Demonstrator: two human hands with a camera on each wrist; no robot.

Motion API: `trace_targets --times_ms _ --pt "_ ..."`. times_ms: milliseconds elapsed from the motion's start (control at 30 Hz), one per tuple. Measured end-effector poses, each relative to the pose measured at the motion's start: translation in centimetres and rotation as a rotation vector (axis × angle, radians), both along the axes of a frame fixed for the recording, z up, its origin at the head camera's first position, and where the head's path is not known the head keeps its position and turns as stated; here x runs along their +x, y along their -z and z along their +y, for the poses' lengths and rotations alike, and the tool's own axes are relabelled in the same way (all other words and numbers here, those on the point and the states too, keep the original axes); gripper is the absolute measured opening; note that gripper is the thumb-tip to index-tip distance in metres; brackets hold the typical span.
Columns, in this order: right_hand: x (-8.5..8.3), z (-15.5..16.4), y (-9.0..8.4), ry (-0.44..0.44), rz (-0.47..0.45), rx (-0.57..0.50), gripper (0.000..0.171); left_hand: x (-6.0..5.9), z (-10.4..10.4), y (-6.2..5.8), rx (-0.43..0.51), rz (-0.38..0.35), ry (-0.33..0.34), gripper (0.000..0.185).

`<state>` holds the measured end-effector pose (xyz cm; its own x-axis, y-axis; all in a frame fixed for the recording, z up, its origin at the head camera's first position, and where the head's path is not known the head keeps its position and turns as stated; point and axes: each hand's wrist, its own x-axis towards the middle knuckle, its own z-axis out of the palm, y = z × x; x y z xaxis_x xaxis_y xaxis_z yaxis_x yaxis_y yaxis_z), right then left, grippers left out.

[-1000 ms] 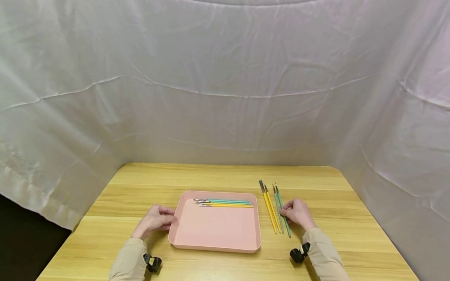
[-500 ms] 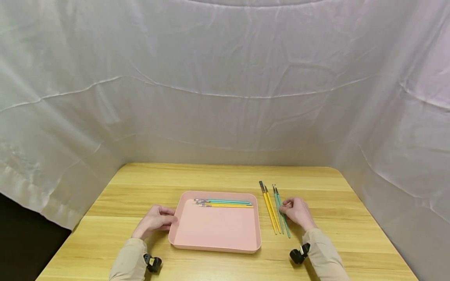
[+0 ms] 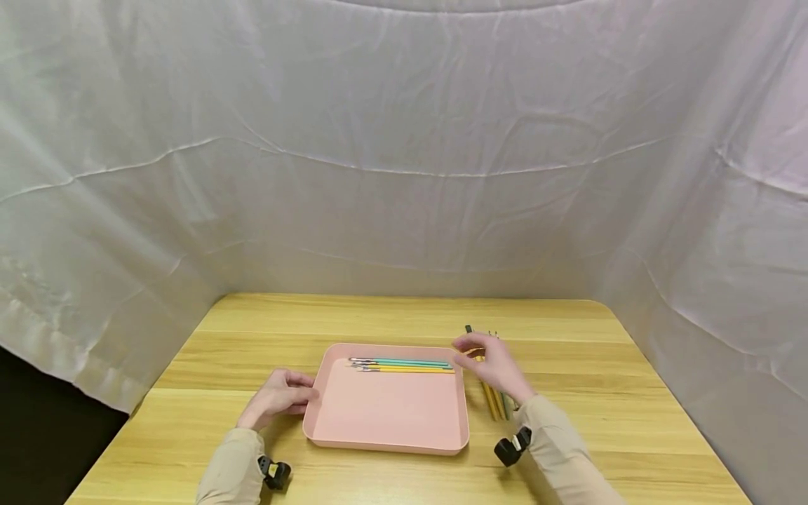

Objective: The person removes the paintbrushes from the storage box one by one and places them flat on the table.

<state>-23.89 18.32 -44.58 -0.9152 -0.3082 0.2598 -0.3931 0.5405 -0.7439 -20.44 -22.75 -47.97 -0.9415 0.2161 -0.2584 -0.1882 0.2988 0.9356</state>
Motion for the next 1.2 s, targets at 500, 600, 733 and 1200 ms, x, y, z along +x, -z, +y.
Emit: trace_targets --times_ms 500,600,733,1200 --pt "-2.6 -3.2 -0.1 -0.211 -0.099 0.039 0.025 0.1 0.1 0.0 -0.022 0.013 -0.031 0.034" --pt "-3.1 -3.5 0.0 -0.228 -0.115 0.046 0.025 0.1 0.3 -0.1 -0.047 0.004 -0.044 0.035" --pt "-3.5 -3.9 0.0 -0.228 -0.143 0.041 0.024 0.0 0.2 0.0 -0.048 0.007 -0.039 0.035" --pt "-4.1 -5.2 0.2 -0.263 -0.206 0.051 0.029 0.0 0.3 0.1 -0.062 0.001 -0.052 0.035"
